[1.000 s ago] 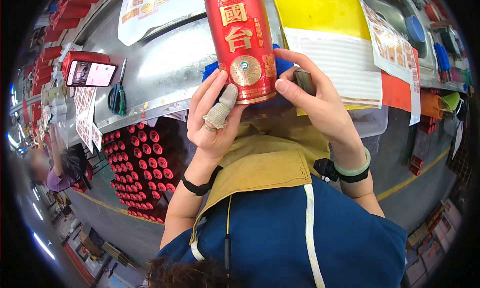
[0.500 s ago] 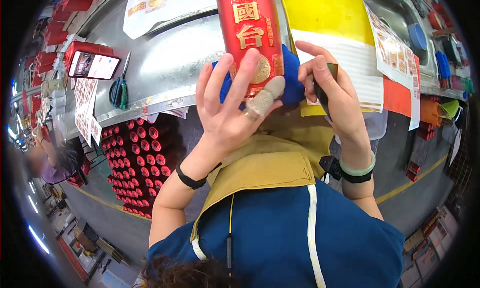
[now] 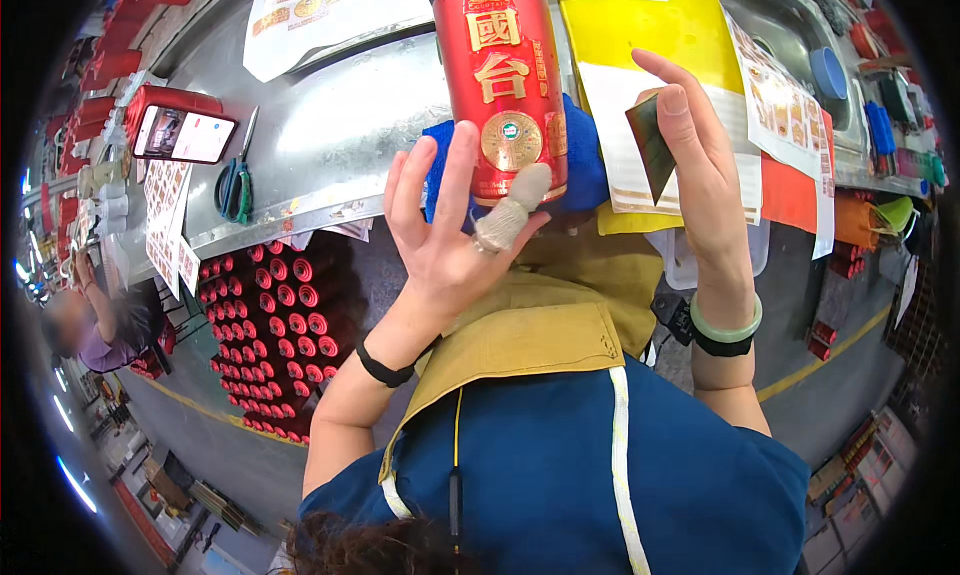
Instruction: Apply adhesive labels and seals to red cylindrical containers at an industrial workbench.
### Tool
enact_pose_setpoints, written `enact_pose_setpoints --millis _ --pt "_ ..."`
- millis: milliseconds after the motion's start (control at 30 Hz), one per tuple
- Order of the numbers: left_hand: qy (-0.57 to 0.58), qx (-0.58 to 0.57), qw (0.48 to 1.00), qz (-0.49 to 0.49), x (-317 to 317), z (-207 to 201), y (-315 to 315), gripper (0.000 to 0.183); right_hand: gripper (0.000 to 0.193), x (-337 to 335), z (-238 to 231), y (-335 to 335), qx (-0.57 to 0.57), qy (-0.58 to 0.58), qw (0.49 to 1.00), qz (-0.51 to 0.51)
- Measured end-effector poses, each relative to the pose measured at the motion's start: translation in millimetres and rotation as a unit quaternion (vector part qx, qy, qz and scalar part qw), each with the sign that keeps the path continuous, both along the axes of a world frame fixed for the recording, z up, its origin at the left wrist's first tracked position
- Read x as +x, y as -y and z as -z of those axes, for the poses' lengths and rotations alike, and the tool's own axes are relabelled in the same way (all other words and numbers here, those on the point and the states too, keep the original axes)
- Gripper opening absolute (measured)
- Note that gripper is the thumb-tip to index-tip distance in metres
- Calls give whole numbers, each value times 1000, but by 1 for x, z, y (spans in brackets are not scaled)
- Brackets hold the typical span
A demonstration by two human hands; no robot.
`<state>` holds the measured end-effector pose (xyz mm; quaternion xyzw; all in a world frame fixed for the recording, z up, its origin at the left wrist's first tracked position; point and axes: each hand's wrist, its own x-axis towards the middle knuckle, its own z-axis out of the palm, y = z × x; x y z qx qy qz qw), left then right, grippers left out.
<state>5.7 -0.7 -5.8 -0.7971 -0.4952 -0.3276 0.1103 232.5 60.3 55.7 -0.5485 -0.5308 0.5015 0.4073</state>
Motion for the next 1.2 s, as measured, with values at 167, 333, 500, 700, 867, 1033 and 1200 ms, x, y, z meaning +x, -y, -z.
enact_pose_setpoints --millis 167,333,500,700,867,1033,1200 --pt "-51 6 999 14 12 -7 -10 48 53 0 0 0 27 -5 1000 -11" --pt "-37 -13 998 48 16 -2 -3 42 41 2 2 -1 51 -32 998 1" --pt "158 -54 986 22 4 -3 10 62 41 2 1 -3 109 -21 994 4" --pt "394 -229 886 88 -18 3 -10 101 61 -8 15 4 13 -35 999 -33" --pt "523 -343 770 127 -5 -14 -24 65 70 -29 29 13 -65 -23 995 -70" --pt "603 -395 682 125 -7 -12 -23 66 72 -23 33 10 -58 -66 991 -102" --pt "344 -207 912 81 -15 12 -9 87 72 -22 33 9 -65 -65 990 -111"
